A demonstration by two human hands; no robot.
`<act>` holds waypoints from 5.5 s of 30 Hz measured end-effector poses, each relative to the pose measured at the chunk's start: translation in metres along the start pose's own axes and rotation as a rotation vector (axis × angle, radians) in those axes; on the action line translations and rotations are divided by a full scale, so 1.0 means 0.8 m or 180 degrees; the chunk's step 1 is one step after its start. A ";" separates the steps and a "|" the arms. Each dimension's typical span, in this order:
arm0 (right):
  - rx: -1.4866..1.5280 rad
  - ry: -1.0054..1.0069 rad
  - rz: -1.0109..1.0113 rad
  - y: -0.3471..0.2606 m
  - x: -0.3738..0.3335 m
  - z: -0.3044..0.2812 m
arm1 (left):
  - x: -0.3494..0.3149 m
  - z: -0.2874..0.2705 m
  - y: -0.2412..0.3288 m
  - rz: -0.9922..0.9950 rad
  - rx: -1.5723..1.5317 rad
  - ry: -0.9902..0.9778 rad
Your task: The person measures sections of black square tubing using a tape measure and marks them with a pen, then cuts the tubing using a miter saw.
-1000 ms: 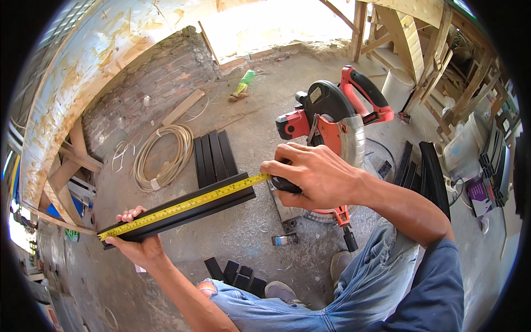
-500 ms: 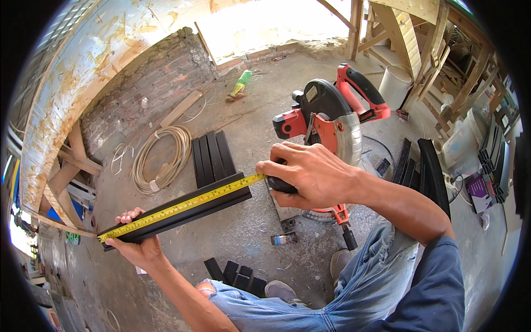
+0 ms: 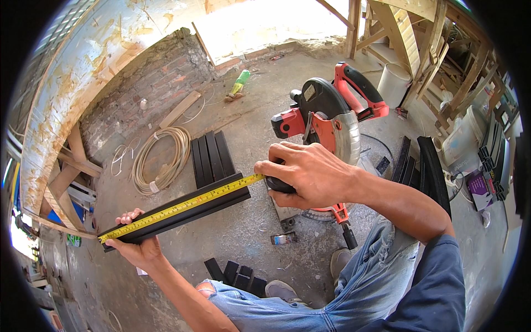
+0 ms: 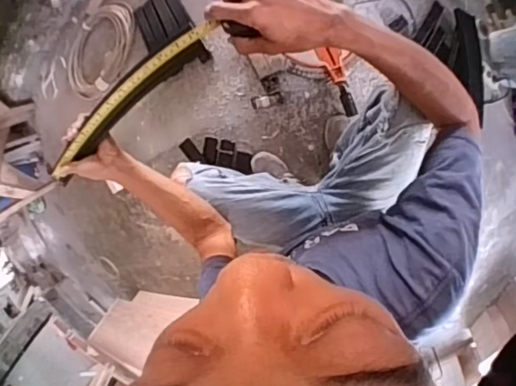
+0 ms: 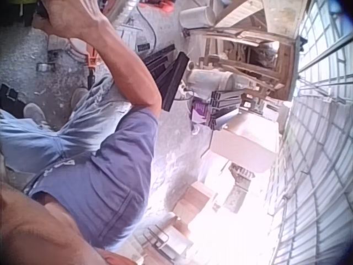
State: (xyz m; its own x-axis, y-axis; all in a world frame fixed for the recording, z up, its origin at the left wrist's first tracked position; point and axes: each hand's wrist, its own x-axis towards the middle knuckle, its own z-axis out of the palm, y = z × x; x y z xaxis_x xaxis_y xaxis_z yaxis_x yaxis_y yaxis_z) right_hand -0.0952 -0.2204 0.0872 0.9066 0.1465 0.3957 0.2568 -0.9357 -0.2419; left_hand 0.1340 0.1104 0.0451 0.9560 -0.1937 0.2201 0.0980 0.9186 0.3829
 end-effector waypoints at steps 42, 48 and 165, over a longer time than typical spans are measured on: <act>0.1518 -0.1037 0.2697 -0.038 -0.305 0.269 | -0.063 0.057 -0.151 -0.0588 0.2862 0.0312; 0.1184 -0.1186 0.1804 -0.070 -0.361 0.369 | -0.087 0.044 -0.222 -0.1194 0.3471 -0.0467; 0.1118 0.2306 0.2716 0.089 -0.240 0.032 | -0.175 -0.147 -0.471 0.0696 0.6165 -0.4461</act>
State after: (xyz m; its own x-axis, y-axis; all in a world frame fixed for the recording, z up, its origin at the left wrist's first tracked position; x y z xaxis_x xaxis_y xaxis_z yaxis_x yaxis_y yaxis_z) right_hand -0.2423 -0.3069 -0.0286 0.4561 -0.8087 0.3715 -0.1612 -0.4856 -0.8592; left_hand -0.0044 -0.1679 -0.2353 0.1576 -0.9514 0.2647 -0.9805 -0.1190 0.1562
